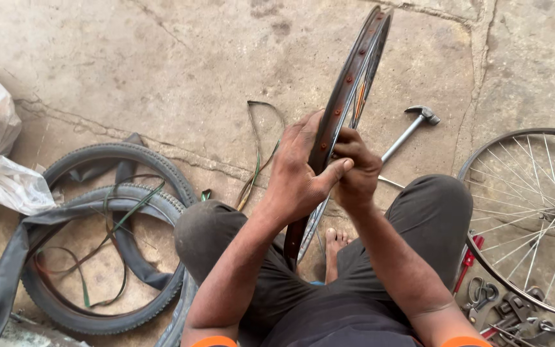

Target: The person sits on the floor and works on a bicycle wheel, using a small metal tool to adjust or tighten components on the rim. The person holds the wheel vertically and manipulates the rim area repeatedly.

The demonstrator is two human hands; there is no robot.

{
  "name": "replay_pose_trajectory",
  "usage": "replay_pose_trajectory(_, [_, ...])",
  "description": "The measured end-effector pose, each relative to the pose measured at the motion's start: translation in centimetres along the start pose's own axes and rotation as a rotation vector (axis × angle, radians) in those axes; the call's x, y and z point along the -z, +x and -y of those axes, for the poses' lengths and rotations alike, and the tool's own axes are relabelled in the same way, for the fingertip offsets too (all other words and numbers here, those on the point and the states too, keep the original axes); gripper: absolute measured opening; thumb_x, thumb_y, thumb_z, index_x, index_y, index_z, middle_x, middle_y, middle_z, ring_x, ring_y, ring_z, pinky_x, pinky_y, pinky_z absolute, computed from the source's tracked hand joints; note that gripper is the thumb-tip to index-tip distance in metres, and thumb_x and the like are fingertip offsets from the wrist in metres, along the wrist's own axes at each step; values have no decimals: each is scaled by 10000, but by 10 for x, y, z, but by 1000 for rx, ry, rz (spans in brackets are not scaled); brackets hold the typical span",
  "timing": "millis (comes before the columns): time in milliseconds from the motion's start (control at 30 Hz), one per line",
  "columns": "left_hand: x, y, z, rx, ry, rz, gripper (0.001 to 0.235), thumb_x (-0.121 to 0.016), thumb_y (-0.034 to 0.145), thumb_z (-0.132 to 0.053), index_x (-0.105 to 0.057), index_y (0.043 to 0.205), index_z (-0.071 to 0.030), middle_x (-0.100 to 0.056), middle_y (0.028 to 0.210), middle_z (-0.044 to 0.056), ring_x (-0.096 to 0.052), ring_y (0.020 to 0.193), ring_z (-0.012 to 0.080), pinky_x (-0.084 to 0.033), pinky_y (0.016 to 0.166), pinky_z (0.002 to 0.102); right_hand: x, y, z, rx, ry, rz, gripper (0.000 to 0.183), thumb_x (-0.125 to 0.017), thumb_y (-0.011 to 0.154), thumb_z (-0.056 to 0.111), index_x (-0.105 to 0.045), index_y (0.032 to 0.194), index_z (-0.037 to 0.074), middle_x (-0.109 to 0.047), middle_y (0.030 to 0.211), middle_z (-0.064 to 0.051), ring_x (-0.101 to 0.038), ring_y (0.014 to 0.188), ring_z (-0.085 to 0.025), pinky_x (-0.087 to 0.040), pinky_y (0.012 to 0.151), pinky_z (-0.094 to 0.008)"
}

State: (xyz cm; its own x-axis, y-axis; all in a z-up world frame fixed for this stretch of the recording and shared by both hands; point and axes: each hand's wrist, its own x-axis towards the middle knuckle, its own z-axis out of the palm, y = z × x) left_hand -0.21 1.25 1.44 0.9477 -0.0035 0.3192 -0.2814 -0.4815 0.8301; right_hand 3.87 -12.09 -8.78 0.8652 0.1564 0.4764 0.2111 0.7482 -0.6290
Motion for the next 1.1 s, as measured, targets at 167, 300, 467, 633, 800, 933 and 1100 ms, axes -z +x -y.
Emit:
replay_pose_trajectory(167, [3,1,-2,36,-16,-8,787,-826,873,-273,-451,1519,-23,-612,1365,197,-569,1304,347,-490,1119,486,1,-7,-2,88,-620,-43,205,-656,1098,132,-696,1234,-16,-704,1185,-94,-671,1020,-113,-574,882,-257])
replay_pose_trajectory(300, [2,-4,-1,67,-52,-5,799,-832,880,-292,-452,1533,-32,-601,1378,195,-556,1320,359,-483,1113,485,40,8,0,-278,-270,18,307,-626,1087,239,-724,1224,-18,-634,824,68,-533,729,29,-444,637,-146])
replay_pose_trajectory(467, [5,0,3,4,-59,-28,757,-833,889,-285,-475,1508,-35,-578,1447,205,-540,1375,376,-453,1163,493,37,17,3,-447,-72,24,344,-583,1128,252,-658,1291,-41,-686,984,-23,-616,848,-65,-514,738,-231])
replay_pose_trajectory(633, [6,1,5,7,-84,-83,700,-839,852,-252,-551,1455,-42,-614,1420,201,-561,1373,375,-464,1167,484,3,12,11,-378,-40,-60,350,-609,1114,249,-632,1311,-40,-697,1119,-77,-659,1003,-139,-546,901,-278])
replay_pose_trajectory(800, [5,-1,10,34,-94,-76,711,-831,864,-275,-540,1474,-54,-619,1410,191,-577,1361,356,-476,1168,487,-13,-6,-2,-12,-425,-11,319,-644,1073,233,-593,1213,-49,-581,1383,-139,-587,1242,-215,-531,1069,-339])
replay_pose_trajectory(933, [1,-3,7,47,-85,-55,785,-846,852,-323,-504,1505,-53,-617,1385,190,-555,1352,359,-466,1159,502,16,1,-2,60,-688,66,237,-654,1102,241,-644,1155,10,-700,1117,-84,-690,949,-146,-604,806,-269])
replay_pose_trajectory(1100, [-5,-4,2,15,-72,-76,808,-856,838,-346,-505,1504,-52,-582,1435,200,-527,1377,366,-453,1169,501,41,21,-10,-111,-989,277,258,-755,1026,263,-641,956,42,-690,802,-6,-691,667,-103,-556,571,-251])
